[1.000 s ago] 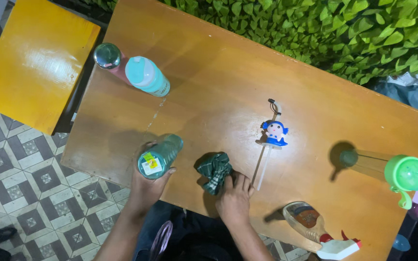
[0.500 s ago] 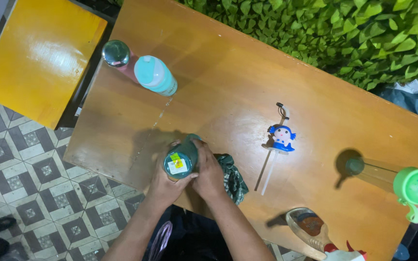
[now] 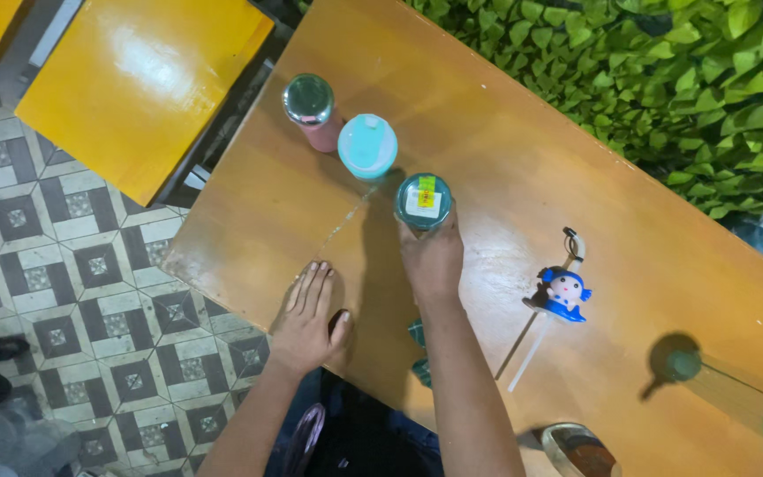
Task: The person wipes a teal plastic bottle with a green checkered cloth, then wipes a small blue figurine and its stick. The person disassembles a green-lidded tumbler, wipes the tumbler body, and places the parts on the table.
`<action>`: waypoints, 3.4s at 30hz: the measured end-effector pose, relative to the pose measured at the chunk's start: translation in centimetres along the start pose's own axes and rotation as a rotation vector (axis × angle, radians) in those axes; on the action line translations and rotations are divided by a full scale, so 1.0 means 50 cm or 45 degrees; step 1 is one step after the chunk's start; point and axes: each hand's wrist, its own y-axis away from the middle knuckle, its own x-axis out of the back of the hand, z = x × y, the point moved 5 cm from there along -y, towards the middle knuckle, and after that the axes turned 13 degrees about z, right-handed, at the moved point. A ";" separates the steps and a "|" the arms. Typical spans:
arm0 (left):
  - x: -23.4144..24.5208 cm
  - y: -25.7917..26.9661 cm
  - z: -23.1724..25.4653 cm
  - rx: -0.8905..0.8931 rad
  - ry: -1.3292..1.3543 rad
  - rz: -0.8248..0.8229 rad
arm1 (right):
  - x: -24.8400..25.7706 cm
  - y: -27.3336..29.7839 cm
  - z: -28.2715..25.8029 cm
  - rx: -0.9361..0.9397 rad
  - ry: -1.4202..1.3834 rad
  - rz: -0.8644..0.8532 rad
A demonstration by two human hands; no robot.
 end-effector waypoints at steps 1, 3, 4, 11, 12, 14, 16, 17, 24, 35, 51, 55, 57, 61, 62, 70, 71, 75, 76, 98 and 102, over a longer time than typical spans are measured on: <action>0.004 0.001 -0.006 0.003 -0.012 -0.021 | -0.008 -0.003 -0.013 0.033 -0.019 0.018; 0.002 0.003 -0.004 0.004 -0.017 -0.064 | -0.010 -0.013 -0.024 0.099 -0.042 0.064; 0.004 0.002 -0.004 -0.002 -0.008 -0.049 | -0.013 -0.016 -0.027 0.113 -0.074 0.053; 0.007 -0.002 -0.005 -0.012 0.009 -0.027 | -0.037 -0.033 -0.024 0.073 -0.109 0.030; 0.006 -0.002 -0.004 -0.009 0.006 -0.032 | -0.038 -0.035 -0.023 0.047 -0.132 0.023; 0.005 -0.003 -0.002 0.004 -0.002 -0.029 | -0.038 -0.037 -0.026 0.056 -0.135 0.035; 0.003 -0.004 -0.003 0.007 -0.011 -0.031 | -0.037 -0.036 -0.025 0.016 -0.100 0.019; 0.002 -0.004 -0.003 0.003 -0.014 -0.034 | -0.037 -0.035 -0.022 -0.028 -0.064 -0.003; -0.001 -0.005 0.000 -0.007 -0.050 -0.027 | 0.003 -0.022 -0.033 0.117 0.037 0.064; 0.015 -0.006 0.024 -0.055 -0.045 0.058 | 0.187 0.255 0.073 0.611 0.493 -0.005; 0.012 0.000 0.076 -0.144 -0.001 0.142 | 0.379 0.272 0.273 0.036 0.267 0.629; 0.008 -0.002 0.082 -0.087 -0.026 0.107 | 0.381 0.184 0.315 -0.212 0.231 0.590; 0.009 -0.004 0.081 -0.076 -0.052 0.074 | 0.373 0.165 0.317 -0.306 0.254 0.514; 0.008 0.000 0.074 -0.070 -0.023 0.072 | 0.359 0.176 0.277 -0.218 0.149 0.306; 0.005 0.003 0.070 -0.060 -0.029 0.064 | 0.353 0.184 0.266 -0.216 0.120 0.215; -0.012 0.057 0.009 -0.108 0.199 0.271 | 0.262 0.211 0.143 0.564 0.284 -0.293; -0.014 0.062 0.001 -0.053 0.224 0.259 | 0.257 0.208 0.133 0.617 0.296 -0.282; 0.001 0.062 0.008 -0.020 0.327 0.286 | 0.308 0.223 0.114 0.671 0.177 -0.002; 0.010 0.057 0.016 -0.056 0.343 0.257 | 0.324 0.237 0.122 0.596 0.247 0.033; -0.008 -0.014 0.073 -0.513 0.118 0.090 | 0.143 0.274 0.137 0.706 0.328 0.229; -0.007 -0.012 0.068 -0.544 0.126 0.149 | 0.155 0.260 0.173 0.657 0.517 0.273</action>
